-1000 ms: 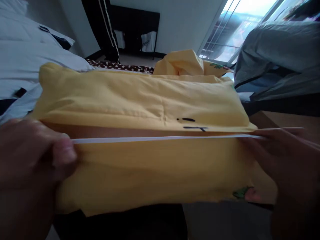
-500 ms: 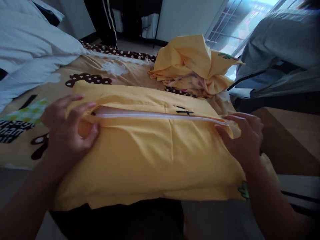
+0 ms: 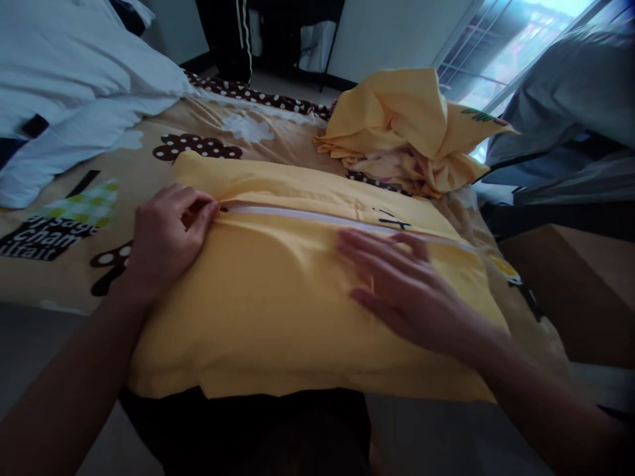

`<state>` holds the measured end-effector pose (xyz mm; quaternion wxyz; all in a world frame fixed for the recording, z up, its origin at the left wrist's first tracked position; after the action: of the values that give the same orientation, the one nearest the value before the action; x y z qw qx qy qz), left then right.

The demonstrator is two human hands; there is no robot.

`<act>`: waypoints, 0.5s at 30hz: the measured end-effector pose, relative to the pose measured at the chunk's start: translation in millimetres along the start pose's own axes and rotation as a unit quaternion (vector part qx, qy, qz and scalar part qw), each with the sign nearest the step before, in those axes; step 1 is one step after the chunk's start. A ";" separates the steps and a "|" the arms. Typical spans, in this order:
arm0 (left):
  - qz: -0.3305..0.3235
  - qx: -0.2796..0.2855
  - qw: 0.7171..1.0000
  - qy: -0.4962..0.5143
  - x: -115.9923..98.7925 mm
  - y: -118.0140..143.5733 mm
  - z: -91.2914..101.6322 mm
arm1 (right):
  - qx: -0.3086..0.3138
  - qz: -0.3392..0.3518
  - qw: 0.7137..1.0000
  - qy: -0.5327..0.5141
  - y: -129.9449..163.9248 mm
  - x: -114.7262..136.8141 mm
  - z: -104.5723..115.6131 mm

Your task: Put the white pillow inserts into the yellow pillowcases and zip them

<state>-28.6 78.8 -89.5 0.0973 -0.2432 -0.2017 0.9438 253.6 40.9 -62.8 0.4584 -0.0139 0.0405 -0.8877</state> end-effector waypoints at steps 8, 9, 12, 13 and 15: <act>0.078 -0.085 0.979 0.165 23.0 22.8 -2.6 | 0.046 -0.037 0.991 -0.117 -141.9 41.5 -20.2; 0.083 -0.087 0.979 0.166 23.3 23.7 -3.0 | 0.060 -0.065 0.988 -0.125 -151.8 40.5 -23.8; 0.093 -0.083 0.980 0.158 23.4 24.7 -4.5 | 0.083 -0.095 0.984 -0.122 -169.6 44.3 -29.8; 0.093 -0.083 0.980 0.156 23.2 25.0 -4.6 | 0.083 -0.096 0.985 -0.115 -172.9 45.9 -30.7; 0.089 -0.086 0.981 0.152 22.6 25.7 -4.4 | 0.074 -0.104 0.986 -0.103 -177.6 46.8 -31.3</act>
<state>-48.1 63.5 -113.5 0.0210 -0.4082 -0.2430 0.8797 80.2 107.0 -79.6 0.3648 -0.0754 -0.0740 -0.9251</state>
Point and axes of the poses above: each hand's wrist, its own y-axis away from the middle knuckle, its own z-axis out of the back of the hand, x = y × z, the point moved 7 cm from there along -y, towards the middle knuckle, and after that the axes turned 14 degrees about x, right-handed, at the moved point
